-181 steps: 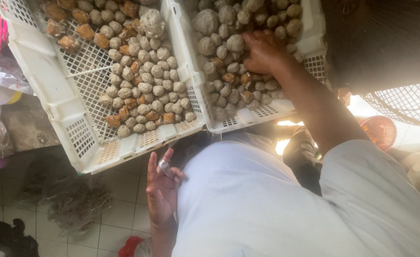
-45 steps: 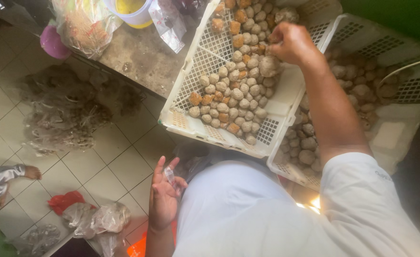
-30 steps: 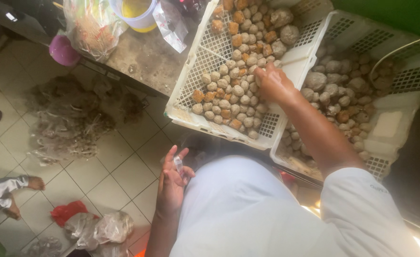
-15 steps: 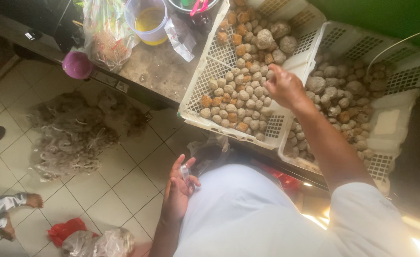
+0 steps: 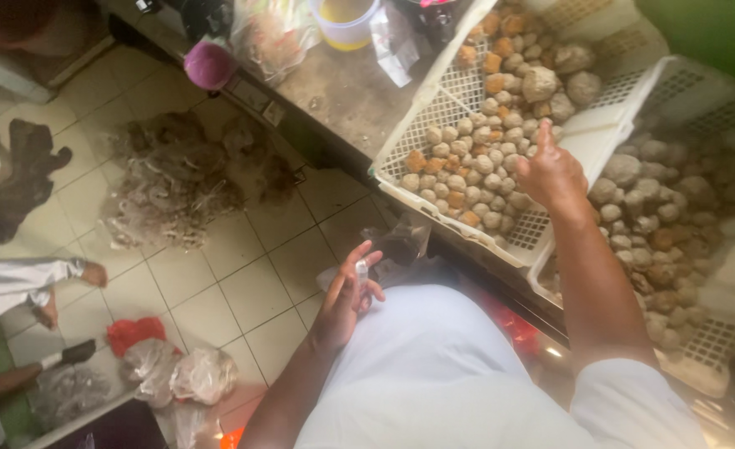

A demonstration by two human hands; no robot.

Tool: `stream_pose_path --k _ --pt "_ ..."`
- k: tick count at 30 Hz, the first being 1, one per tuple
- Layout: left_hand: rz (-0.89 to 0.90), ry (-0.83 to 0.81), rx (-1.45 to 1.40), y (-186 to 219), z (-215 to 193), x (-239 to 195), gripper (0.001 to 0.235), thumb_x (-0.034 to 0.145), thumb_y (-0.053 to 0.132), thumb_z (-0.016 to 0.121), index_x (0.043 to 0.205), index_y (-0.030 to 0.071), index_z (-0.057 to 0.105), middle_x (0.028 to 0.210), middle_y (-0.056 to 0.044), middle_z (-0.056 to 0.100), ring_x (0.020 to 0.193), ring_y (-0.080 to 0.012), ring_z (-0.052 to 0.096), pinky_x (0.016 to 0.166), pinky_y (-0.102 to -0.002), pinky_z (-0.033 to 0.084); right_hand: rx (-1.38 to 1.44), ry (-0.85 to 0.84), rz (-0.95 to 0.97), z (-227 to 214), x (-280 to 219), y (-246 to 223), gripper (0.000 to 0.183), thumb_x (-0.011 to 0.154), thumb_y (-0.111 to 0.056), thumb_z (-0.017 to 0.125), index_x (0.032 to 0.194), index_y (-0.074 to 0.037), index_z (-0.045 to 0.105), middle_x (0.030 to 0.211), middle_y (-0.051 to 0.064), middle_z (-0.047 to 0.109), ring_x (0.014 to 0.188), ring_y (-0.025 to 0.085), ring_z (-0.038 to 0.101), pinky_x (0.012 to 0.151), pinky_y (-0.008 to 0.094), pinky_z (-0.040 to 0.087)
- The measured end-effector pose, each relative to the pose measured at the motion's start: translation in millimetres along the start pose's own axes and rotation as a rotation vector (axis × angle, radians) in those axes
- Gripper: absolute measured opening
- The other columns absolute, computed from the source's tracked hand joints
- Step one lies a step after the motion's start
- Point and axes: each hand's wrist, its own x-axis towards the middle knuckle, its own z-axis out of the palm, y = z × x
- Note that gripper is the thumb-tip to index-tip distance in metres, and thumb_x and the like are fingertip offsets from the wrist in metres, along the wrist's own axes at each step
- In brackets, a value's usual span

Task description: The person opens a plastic bag and repeatedly picks up meatballs from two white crates, placing them into the bag. They handle the bag and the meatballs by hand throughout the process.

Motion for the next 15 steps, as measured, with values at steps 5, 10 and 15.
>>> stream_pose_path --k 5,10,15 --pt "0.040 0.010 0.062 1 -1 -7 0.087 0.102 0.069 0.039 0.162 0.007 0.028 0.157 -0.025 0.044 0.089 -0.0104 0.060 0.066 -0.020 0.041 0.005 -0.024 -0.016 7 -3 -3 0.088 0.099 -0.045 0.063 0.166 -0.008 0.019 0.115 0.025 0.071 0.107 0.040 0.069 0.092 0.049 0.056" --pt "0.043 0.033 -0.029 -3 1 -12 0.091 0.099 0.071 0.044 0.161 0.006 0.030 0.159 -0.022 0.042 0.090 -0.0112 0.060 0.067 -0.022 0.039 -0.070 -0.088 0.001 4 2 -9 0.087 0.101 -0.046 0.061 0.165 -0.009 0.016 0.119 0.026 0.069 0.108 0.040 0.068 0.095 0.049 0.055" --pt "0.047 0.034 -0.103 -8 2 -12 0.093 0.098 0.072 0.048 0.161 0.006 0.028 0.159 -0.024 0.039 0.091 -0.0122 0.059 0.072 -0.024 0.040 -0.049 -0.106 0.021 7 5 -2 0.094 0.100 -0.048 0.061 0.165 -0.006 0.006 0.119 0.027 0.068 0.107 0.041 0.068 0.093 0.049 0.055"
